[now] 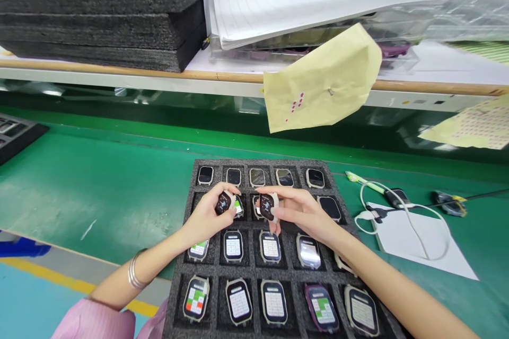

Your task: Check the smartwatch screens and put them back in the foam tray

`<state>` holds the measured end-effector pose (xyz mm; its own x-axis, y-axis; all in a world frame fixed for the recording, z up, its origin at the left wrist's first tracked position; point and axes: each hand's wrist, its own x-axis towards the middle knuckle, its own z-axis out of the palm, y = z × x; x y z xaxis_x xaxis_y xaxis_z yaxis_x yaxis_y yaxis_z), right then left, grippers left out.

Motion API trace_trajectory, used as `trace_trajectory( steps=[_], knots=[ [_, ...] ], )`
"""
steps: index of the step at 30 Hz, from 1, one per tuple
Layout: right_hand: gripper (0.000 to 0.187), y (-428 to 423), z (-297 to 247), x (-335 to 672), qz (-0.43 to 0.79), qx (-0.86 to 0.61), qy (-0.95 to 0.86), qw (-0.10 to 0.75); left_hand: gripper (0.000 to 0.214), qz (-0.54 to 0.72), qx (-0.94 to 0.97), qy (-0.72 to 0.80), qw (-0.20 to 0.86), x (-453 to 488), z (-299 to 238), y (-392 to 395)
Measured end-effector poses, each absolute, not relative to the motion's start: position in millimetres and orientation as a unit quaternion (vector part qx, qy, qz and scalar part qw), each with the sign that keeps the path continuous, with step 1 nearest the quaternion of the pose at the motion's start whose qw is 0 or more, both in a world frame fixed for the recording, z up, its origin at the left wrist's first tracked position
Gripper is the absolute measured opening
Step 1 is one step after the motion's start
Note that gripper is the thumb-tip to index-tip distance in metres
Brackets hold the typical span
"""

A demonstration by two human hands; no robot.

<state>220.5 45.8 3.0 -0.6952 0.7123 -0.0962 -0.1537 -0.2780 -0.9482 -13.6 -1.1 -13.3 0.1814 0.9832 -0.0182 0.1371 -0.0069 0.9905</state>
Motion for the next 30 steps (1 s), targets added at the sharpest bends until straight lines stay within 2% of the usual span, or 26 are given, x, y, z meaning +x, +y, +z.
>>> trace_trajectory(
  steps=[30],
  knots=[
    [0.044, 48.7, 2.0, 223.7, 0.726, -0.296, -0.547, 0.295, 0.029, 0.444, 0.556, 0.477, 0.517, -16.6, -9.9, -0.2]
  ],
)
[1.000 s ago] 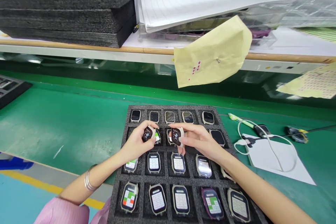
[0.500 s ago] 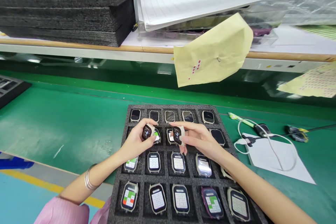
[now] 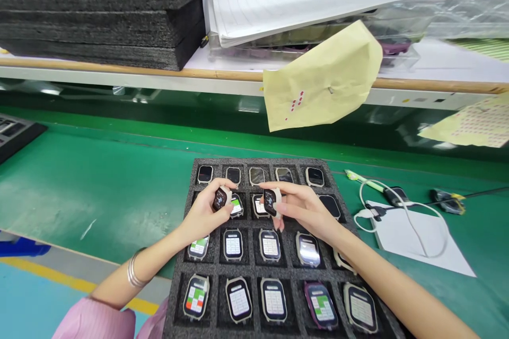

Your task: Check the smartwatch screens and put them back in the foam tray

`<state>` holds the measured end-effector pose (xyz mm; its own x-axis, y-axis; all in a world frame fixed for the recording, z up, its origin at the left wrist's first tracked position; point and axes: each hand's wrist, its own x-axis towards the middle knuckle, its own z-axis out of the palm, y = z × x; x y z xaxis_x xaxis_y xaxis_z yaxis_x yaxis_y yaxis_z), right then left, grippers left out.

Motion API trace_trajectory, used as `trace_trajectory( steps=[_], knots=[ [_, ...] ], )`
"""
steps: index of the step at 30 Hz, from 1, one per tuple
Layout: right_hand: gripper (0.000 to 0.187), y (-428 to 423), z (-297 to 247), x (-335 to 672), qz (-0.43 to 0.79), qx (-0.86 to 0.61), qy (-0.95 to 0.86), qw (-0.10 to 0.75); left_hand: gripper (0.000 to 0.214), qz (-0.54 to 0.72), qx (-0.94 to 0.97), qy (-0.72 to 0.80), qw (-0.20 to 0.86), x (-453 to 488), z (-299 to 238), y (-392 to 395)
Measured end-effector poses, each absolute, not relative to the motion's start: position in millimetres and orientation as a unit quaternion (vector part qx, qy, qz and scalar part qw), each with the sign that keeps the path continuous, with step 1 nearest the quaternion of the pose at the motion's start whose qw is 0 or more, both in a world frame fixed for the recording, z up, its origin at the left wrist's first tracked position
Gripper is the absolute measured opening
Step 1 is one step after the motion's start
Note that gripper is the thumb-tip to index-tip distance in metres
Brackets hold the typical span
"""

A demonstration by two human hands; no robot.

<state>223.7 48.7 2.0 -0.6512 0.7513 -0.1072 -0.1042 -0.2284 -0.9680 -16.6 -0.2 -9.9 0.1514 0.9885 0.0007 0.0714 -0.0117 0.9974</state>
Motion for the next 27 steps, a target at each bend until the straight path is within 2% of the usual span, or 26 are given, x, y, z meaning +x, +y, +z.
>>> trace_trajectory(
  steps=[16, 27],
  knots=[
    [0.04, 49.2, 2.4, 224.5, 0.723, -0.298, -0.544, 0.303, 0.031, 0.424, 0.584, 0.48, 0.498, -18.4, -10.4, 0.2],
    [0.039, 48.7, 2.8, 225.9, 0.717, -0.28, -0.557, 0.312, 0.029, 0.457, 0.565, 0.472, 0.499, -18.5, -12.3, 0.2]
  ],
)
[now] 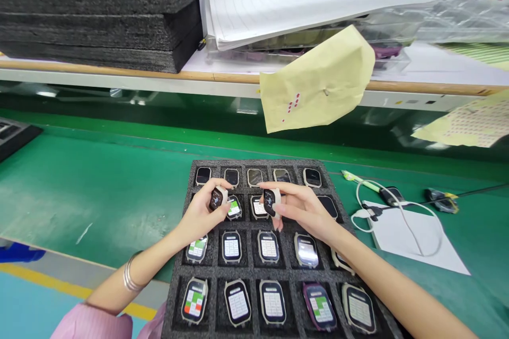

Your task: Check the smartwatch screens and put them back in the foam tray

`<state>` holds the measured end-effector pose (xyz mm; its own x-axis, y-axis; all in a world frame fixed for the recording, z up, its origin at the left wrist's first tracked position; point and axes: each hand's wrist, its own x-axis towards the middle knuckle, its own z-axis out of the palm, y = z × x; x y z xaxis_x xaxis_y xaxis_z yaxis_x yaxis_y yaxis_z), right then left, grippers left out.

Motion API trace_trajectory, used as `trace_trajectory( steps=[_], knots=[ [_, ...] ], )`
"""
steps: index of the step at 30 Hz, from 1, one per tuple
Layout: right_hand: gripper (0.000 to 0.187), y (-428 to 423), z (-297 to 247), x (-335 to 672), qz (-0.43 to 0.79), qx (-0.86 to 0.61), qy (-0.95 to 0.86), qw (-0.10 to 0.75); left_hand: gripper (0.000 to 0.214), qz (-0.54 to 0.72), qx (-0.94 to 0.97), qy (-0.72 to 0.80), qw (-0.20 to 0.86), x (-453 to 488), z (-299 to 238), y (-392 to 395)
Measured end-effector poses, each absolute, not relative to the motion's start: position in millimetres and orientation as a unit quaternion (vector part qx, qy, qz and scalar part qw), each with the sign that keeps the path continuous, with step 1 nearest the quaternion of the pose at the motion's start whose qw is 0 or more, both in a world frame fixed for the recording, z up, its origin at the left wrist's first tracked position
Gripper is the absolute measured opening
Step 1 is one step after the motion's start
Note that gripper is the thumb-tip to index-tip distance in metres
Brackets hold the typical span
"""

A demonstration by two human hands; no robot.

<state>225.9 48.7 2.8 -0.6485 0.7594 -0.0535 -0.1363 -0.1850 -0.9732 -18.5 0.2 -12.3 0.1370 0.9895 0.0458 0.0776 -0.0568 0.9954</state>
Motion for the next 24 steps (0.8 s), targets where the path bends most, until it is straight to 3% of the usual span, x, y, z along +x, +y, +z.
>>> trace_trajectory(
  steps=[18, 24],
  knots=[
    [0.041, 48.0, 3.8, 222.8, 0.734, -0.296, -0.535, 0.295, 0.032, 0.426, 0.562, 0.498, 0.504, -17.2, -12.6, 1.8],
    [0.051, 48.3, 5.6, 220.7, 0.756, -0.287, -0.505, 0.3, 0.042, 0.423, 0.546, 0.507, 0.515, -16.3, -13.4, 3.5]
  ],
)
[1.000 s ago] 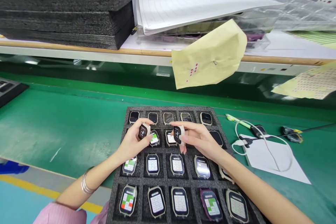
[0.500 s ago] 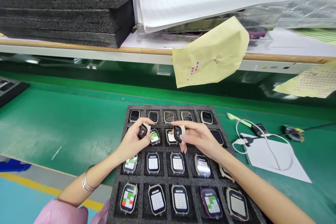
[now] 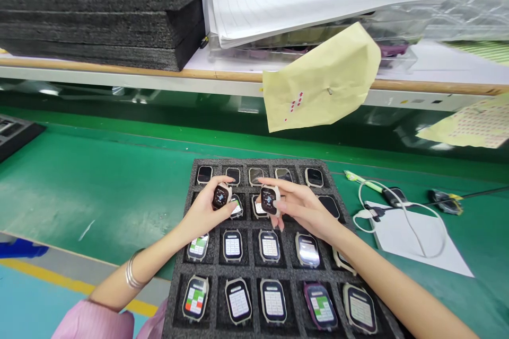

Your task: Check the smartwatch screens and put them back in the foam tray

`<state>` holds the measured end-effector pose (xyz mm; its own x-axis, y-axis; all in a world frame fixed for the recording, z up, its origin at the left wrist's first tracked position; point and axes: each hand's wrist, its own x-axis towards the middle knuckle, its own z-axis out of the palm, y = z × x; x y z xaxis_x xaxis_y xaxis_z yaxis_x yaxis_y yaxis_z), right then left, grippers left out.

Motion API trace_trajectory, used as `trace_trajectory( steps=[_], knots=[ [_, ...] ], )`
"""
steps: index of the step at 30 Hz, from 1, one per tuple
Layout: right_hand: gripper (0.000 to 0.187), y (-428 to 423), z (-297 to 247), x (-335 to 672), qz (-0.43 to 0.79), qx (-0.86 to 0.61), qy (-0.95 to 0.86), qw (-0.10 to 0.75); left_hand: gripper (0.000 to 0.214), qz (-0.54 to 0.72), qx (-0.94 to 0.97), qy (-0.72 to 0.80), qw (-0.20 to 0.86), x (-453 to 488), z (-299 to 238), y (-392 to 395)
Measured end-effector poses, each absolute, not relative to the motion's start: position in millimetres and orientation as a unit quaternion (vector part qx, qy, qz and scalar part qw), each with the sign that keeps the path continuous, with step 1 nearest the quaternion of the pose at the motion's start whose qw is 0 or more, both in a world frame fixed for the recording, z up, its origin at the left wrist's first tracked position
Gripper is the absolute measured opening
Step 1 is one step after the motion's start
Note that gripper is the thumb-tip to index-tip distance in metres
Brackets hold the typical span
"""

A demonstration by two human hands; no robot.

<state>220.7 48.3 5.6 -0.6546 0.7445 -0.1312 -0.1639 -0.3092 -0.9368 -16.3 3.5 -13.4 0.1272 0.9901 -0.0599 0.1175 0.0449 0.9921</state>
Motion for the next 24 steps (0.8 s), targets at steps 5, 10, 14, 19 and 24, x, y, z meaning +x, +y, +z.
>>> trace_trajectory(
  steps=[5, 10, 14, 19, 24],
  knots=[
    [0.047, 48.6, 6.4, 218.1, 0.76, -0.289, -0.508, 0.282, 0.049, 0.438, 0.47, 0.451, 0.62, -14.8, -12.3, 4.9],
    [0.048, 47.4, 5.5, 217.7, 0.746, -0.302, -0.522, 0.283, 0.046, 0.455, 0.415, 0.41, 0.673, -15.4, -10.8, 4.6],
    [0.052, 46.8, 3.9, 219.2, 0.735, -0.302, -0.537, 0.283, 0.044, 0.45, 0.42, 0.403, 0.677, -15.6, -11.1, 2.7],
    [0.051, 46.9, 2.0, 220.3, 0.723, -0.312, -0.547, 0.284, 0.044, 0.441, 0.432, 0.406, 0.674, -15.4, -10.7, 1.7],
    [0.05, 46.2, 2.7, 220.4, 0.717, -0.326, -0.547, 0.283, 0.044, 0.436, 0.441, 0.407, 0.671, -17.0, -10.1, 2.1]
  ],
)
